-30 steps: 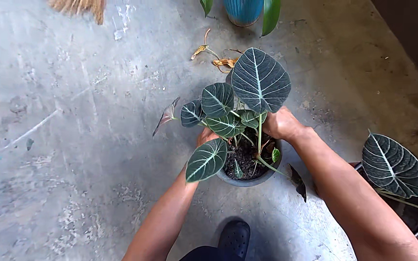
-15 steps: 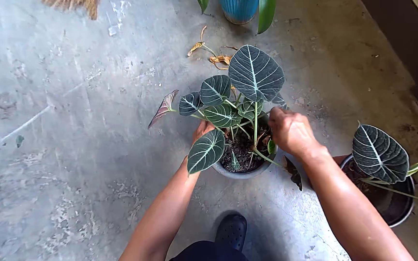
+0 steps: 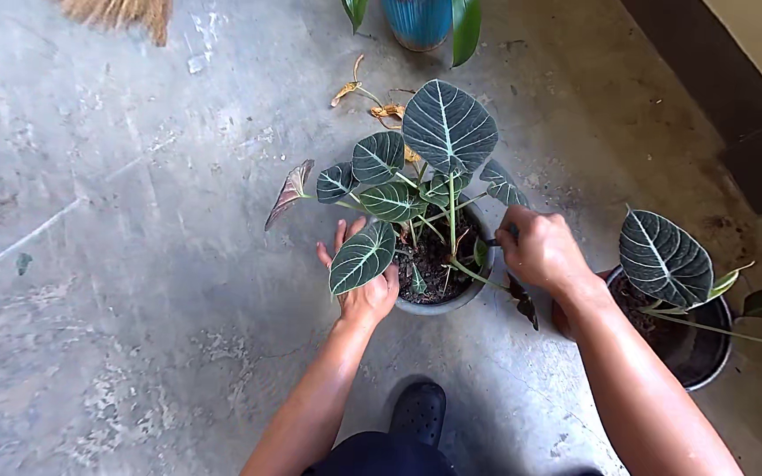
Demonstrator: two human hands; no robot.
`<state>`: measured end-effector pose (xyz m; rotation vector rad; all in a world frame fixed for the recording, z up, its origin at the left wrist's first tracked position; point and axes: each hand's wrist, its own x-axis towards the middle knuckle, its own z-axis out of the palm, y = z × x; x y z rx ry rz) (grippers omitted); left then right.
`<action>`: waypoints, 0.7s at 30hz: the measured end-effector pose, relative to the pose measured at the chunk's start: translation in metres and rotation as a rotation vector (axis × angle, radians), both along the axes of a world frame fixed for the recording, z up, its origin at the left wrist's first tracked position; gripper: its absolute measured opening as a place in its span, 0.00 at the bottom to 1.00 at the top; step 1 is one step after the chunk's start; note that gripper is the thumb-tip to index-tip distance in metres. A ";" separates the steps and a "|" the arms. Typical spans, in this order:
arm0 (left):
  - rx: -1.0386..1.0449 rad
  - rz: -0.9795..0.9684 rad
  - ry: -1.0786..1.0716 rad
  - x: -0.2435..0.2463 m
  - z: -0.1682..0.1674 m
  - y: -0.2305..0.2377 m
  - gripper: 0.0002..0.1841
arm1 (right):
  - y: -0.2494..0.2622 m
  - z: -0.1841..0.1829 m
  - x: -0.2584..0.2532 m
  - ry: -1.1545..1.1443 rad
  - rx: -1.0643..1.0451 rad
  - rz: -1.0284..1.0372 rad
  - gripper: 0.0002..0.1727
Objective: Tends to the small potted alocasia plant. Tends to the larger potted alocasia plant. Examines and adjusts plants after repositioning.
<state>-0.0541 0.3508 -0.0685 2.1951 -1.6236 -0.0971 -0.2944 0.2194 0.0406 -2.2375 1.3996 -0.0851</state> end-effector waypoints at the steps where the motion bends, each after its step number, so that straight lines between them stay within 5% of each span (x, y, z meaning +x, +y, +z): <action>1: 0.063 0.009 -0.012 -0.002 0.003 0.002 0.26 | 0.005 0.000 0.002 0.031 -0.033 -0.003 0.06; 4: 0.149 -0.009 -0.024 -0.011 0.008 0.000 0.23 | 0.017 -0.010 0.019 0.113 0.003 0.016 0.06; 7: 0.006 -0.066 0.052 -0.011 0.003 -0.003 0.18 | 0.007 -0.001 0.007 -0.028 0.040 -0.018 0.08; 10: 0.073 -0.081 0.043 -0.002 0.007 0.001 0.25 | 0.014 0.024 -0.021 -0.164 -0.124 -0.025 0.08; 15: 0.055 -0.197 0.070 0.014 0.020 0.012 0.28 | 0.051 0.062 -0.039 -0.257 -0.383 0.341 0.09; 18: 0.252 -0.272 0.057 0.014 0.028 0.016 0.41 | 0.072 0.054 -0.029 -0.252 -0.448 0.529 0.12; 21: 0.213 -0.325 0.093 0.007 0.029 0.015 0.34 | 0.076 0.028 -0.011 -0.134 -0.463 0.654 0.12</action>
